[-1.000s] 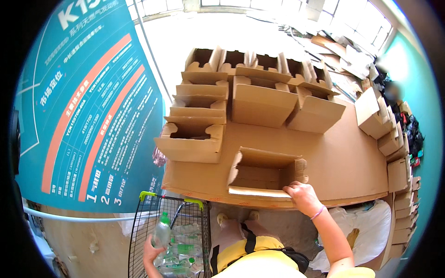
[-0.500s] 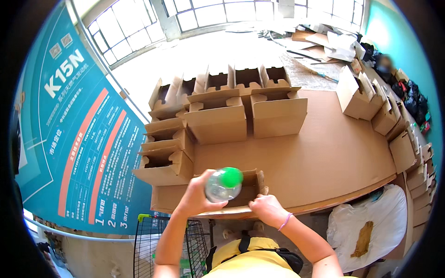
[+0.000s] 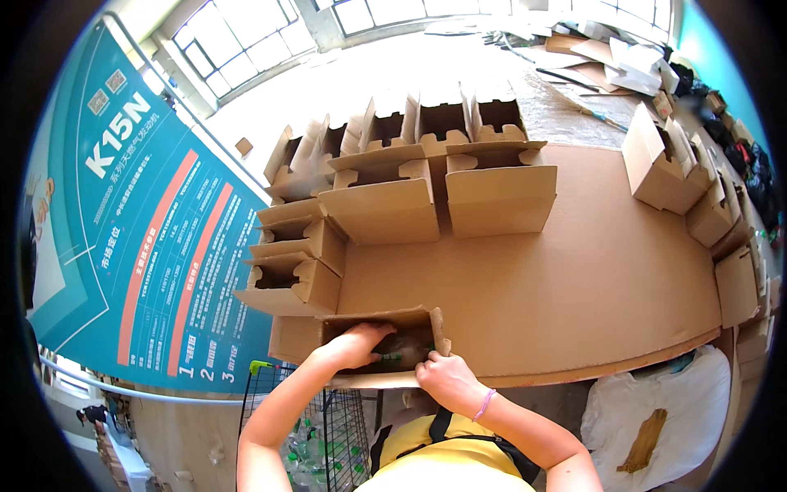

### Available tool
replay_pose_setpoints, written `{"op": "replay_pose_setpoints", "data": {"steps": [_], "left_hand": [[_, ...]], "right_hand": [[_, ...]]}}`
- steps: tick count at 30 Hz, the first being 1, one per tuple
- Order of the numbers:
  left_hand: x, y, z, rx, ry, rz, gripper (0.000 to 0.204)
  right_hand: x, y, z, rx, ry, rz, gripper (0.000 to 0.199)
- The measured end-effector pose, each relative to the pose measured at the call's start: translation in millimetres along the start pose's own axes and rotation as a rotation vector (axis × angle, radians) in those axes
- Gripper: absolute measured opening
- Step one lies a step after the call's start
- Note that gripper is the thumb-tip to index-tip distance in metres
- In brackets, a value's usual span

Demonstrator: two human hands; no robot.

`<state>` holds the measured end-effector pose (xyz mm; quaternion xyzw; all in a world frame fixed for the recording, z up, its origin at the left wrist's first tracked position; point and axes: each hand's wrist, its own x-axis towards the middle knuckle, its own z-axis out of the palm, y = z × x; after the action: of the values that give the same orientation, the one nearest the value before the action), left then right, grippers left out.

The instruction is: The person takes empty plastic bottles from a shopping cart and places them into cardboard boxes on a table, one by one.

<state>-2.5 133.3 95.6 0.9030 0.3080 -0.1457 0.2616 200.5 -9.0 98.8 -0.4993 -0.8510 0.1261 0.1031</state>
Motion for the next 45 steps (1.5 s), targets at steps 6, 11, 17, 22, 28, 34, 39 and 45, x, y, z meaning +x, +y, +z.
{"op": "replay_pose_setpoints", "data": {"steps": [6,11,17,22,28,34,39,45], "left_hand": [[-103,30,-49,-0.413,0.637,-0.022,0.065],[-151,4,6,-0.589,0.727,-0.164,0.08],[-95,-7,36,-0.617,0.694,-0.227,0.066],[-80,3,-15,0.085,0.864,-0.079,0.082],[-75,-24,-3,0.126,0.341,0.09,0.108],[-62,-32,20,0.248,0.365,0.117,0.111],[-35,-53,9,0.299,0.403,0.238,0.106],[30,-85,-22,0.42,0.481,0.228,0.112]], "right_hand": [[-27,6,-31,0.161,0.55,0.0,0.045],[-30,1,-12,0.365,0.561,0.201,0.062],[6,-7,45,0.385,0.53,0.264,0.061],[28,-28,42,0.478,0.757,0.573,0.068],[23,-32,53,0.723,0.698,0.777,0.071],[6,-12,50,0.748,0.18,0.984,0.06],[24,-10,68,1.174,0.609,0.845,0.053],[71,55,70,1.248,0.629,0.852,0.059]]}}
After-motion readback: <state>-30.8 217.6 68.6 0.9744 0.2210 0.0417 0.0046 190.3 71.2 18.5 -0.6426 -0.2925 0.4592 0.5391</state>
